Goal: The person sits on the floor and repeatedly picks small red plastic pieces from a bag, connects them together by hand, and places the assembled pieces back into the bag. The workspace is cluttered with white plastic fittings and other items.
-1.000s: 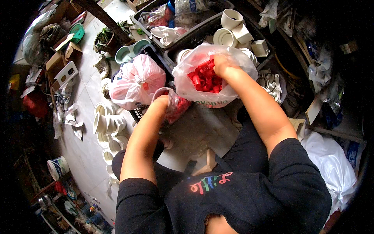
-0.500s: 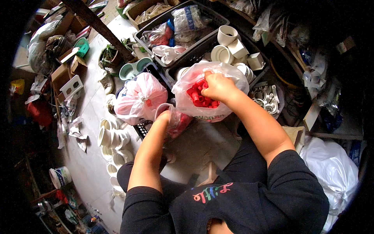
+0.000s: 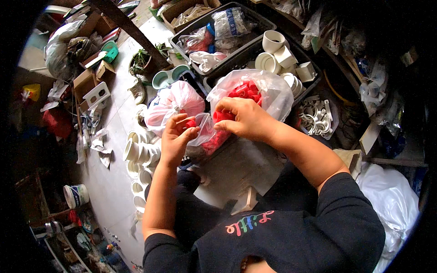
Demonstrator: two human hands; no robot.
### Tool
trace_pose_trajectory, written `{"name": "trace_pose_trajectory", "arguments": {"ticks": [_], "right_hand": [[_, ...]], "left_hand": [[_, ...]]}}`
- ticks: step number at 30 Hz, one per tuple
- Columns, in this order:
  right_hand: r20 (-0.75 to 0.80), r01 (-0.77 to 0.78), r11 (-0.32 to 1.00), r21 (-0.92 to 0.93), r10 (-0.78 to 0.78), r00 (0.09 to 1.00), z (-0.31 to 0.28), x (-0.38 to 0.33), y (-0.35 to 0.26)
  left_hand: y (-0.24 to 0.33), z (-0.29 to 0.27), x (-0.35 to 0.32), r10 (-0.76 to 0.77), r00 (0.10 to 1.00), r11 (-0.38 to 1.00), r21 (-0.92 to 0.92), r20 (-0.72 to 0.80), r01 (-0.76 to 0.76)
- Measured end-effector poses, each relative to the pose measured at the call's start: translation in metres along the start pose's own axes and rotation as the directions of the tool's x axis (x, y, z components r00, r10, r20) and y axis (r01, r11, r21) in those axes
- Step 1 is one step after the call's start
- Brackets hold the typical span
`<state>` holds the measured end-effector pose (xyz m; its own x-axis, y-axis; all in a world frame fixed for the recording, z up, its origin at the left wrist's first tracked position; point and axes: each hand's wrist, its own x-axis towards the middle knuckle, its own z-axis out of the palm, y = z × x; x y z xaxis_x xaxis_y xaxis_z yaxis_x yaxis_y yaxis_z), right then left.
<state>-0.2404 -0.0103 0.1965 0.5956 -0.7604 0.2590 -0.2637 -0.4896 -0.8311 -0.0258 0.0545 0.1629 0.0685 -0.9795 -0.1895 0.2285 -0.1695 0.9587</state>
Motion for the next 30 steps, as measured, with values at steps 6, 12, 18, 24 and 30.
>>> {"name": "trace_pose_trajectory", "arguments": {"ticks": [6, 12, 18, 24, 30], "right_hand": [[0.068, -0.024, 0.989, 0.146, 0.014, 0.998, 0.015, -0.005, -0.014], [0.108, 0.048, 0.994, 0.098, -0.059, 0.992, 0.03, -0.007, -0.015], [0.099, 0.163, 0.987, -0.003, -0.162, 0.982, 0.041, -0.005, -0.016], [0.064, 0.146, 0.989, -0.008, -0.145, 0.987, 0.046, -0.002, -0.011], [0.022, 0.123, 0.991, -0.045, -0.123, 0.992, 0.044, -0.001, -0.012]], "left_hand": [[0.003, 0.012, -0.033, 0.031, 0.999, 0.986, -0.164, 0.027, -0.026], [-0.005, 0.004, -0.034, -0.037, 0.997, 0.988, -0.148, 0.065, 0.047], [-0.009, 0.006, -0.035, -0.088, 0.994, 0.959, -0.266, 0.061, 0.101], [-0.006, 0.0, -0.032, -0.055, 0.998, 0.976, -0.209, 0.005, 0.055], [0.003, 0.007, -0.032, -0.134, 0.991, 0.975, -0.174, 0.017, 0.135]]}}
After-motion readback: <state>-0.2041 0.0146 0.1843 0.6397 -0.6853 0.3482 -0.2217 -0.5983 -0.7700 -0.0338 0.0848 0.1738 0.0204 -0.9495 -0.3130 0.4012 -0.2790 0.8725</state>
